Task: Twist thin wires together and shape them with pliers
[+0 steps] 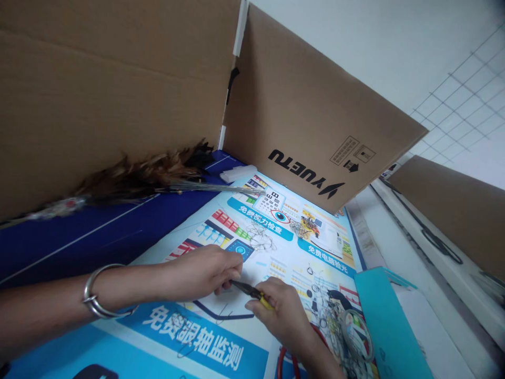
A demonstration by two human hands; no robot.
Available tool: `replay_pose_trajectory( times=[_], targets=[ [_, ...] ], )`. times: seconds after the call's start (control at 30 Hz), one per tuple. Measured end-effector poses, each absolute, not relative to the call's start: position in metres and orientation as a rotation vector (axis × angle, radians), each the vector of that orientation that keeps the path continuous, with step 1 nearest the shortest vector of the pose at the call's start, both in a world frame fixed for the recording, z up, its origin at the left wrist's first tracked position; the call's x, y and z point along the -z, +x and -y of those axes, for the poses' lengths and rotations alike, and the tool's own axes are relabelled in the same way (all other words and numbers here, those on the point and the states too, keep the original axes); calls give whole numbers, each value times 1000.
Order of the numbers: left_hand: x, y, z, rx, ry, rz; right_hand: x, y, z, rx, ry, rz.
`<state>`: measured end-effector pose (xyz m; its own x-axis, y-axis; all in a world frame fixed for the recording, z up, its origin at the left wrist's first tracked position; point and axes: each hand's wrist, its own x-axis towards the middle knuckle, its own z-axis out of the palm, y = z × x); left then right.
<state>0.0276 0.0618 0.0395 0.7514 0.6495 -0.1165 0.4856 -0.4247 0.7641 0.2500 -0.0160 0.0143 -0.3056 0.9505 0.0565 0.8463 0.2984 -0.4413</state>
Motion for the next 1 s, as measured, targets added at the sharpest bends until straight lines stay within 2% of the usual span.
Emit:
replay_pose_trajectory(
  times=[0.33, 0.63, 1.0],
  targets=[
    [-17, 30, -76, -353, 1739, -847, 13, 248, 19, -47, -1430, 2183],
    [-33, 24, -77, -234, 2142, -897, 17, 248, 19, -181, -1452, 2121],
    [-17, 26, -88, -378, 1819, -877, 11, 249, 19, 397, -1292, 2241]
  ],
)
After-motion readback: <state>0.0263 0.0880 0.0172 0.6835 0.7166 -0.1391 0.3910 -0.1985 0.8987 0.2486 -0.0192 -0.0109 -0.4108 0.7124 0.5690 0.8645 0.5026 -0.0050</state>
